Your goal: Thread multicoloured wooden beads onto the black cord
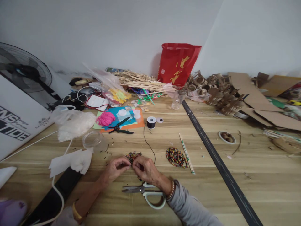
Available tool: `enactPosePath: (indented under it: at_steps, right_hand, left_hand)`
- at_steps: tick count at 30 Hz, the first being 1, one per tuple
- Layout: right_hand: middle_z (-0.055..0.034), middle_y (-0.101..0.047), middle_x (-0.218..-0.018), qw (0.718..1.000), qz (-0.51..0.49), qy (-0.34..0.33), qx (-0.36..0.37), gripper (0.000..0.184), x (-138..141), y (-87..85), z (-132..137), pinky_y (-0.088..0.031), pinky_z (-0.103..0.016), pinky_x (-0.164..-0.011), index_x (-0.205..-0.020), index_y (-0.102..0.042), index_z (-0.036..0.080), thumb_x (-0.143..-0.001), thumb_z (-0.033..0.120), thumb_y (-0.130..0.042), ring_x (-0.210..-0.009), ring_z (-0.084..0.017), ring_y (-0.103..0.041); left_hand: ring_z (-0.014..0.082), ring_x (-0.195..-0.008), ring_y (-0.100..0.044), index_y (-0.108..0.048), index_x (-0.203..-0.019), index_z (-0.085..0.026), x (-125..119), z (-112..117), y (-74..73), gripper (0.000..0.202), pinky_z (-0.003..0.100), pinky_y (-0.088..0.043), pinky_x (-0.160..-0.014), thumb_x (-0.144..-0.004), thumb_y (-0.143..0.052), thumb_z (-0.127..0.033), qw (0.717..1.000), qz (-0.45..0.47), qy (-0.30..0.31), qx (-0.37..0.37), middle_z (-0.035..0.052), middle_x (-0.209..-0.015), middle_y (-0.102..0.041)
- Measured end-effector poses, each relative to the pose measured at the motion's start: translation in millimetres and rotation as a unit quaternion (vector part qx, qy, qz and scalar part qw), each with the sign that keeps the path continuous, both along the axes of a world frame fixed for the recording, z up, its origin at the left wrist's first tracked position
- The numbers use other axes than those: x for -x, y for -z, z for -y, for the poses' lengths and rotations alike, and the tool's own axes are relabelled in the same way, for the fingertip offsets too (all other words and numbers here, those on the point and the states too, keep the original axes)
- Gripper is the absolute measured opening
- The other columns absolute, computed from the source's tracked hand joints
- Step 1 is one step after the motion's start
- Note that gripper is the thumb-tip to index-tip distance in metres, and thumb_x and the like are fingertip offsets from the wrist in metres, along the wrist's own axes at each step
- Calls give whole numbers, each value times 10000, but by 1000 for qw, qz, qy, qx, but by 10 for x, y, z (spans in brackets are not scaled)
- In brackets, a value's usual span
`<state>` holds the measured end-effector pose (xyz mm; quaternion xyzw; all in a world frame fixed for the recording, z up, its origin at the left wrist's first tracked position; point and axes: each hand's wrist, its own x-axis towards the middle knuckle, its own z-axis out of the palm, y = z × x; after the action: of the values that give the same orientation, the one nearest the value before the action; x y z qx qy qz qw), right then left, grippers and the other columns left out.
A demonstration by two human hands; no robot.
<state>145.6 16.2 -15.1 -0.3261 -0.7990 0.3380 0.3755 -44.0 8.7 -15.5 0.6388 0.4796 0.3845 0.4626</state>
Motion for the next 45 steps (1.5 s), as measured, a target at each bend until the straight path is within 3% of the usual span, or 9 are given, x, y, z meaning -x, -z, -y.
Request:
enactPosePath:
  at_steps: [19,25,45]
  right_hand:
    - [-1,-510,-627,1000,-3,-12,1,152,-7,-33,5,-350,-215,-513,-717,-559,165,-853,197,-500,-556,-119,-451]
    - [-2,-524,-638,1000,-3,-13,14,146,-7,-52,10,-355,-208,-515,-713,-568,161,-845,185,-509,-563,-111,-454]
    - [-1,-525,-630,1000,-7,-15,4,128,-9,-23,5,-352,-205,-514,-714,-569,158,-825,141,-510,-556,-111,-455]
  left_hand:
    - [166,-678,-636,-666,-673,-147,-1,-6,4,43,244,-504,-662,-657,-682,-184,999,25,-6,47,34,-677,-691]
    - [168,-680,-634,-663,-678,-147,-8,6,-49,23,249,-500,-673,-657,-657,-146,999,18,-3,49,32,-680,-688]
    - [165,-672,-611,-640,-665,-150,-24,8,-12,32,241,-472,-641,-659,-612,-164,999,1,-6,38,30,-665,-660]
